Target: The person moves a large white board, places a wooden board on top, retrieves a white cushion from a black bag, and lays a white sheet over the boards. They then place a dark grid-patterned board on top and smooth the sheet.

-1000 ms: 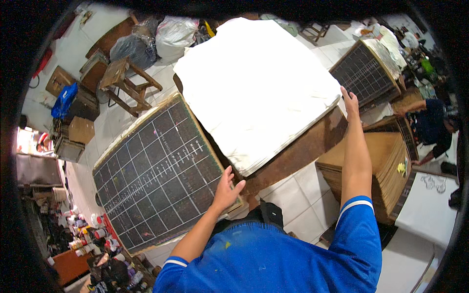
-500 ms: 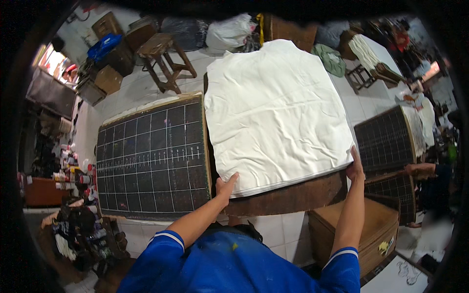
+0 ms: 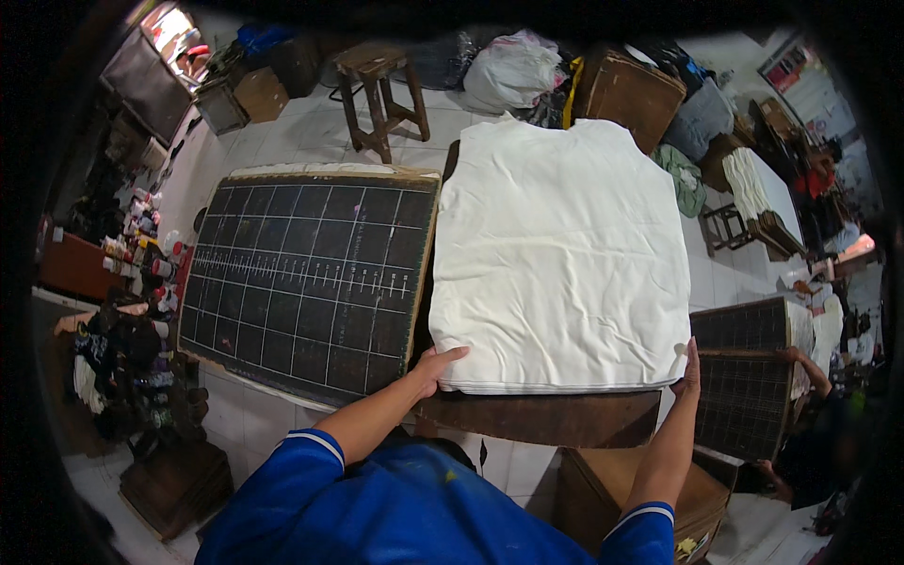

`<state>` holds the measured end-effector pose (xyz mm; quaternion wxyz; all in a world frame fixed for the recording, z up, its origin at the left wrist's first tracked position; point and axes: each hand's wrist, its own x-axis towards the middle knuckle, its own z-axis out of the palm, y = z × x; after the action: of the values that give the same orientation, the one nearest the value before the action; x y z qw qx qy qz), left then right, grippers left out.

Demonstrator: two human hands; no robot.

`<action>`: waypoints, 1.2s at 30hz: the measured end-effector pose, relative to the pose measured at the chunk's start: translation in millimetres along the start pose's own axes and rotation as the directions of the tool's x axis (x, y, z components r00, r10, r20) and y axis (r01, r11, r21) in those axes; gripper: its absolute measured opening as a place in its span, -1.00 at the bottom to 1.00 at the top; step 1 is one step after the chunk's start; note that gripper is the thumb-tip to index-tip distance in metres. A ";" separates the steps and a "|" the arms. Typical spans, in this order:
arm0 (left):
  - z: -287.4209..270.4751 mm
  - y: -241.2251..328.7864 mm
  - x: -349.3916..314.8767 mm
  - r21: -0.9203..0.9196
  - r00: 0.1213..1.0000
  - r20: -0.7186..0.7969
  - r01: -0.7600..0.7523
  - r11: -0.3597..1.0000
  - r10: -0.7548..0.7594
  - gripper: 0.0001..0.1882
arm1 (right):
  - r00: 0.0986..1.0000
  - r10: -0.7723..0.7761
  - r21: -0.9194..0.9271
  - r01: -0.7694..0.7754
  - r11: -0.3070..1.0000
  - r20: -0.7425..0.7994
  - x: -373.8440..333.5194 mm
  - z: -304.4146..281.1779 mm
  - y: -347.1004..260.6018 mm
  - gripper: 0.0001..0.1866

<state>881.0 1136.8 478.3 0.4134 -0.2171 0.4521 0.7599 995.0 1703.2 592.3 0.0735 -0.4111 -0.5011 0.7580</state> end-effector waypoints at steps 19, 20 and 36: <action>5.5 -15.7 9.7 -0.230 0.991 0.039 -0.116 0.966 0.128 -0.50 | 0.814 -0.475 -0.585 0.574 0.573 0.333 -172.6 173.2 -94.1 -0.63; 2.7 -18.4 8.8 -0.187 0.993 0.050 -0.099 0.977 0.110 -0.47 | 0.775 -0.500 -0.565 0.627 0.536 0.386 -188.1 167.4 -91.4 -0.63; -26.9 -58.8 -51.9 0.184 0.999 0.013 0.045 0.982 -0.049 -0.39 | 0.888 -0.460 -0.621 0.355 0.698 -0.010 -168.6 -20.8 25.2 -0.70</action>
<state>957.6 1105.7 471.6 0.4535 -0.1820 0.5112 0.7070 1126.9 1617.3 660.9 0.1463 -0.3521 -0.7866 0.4858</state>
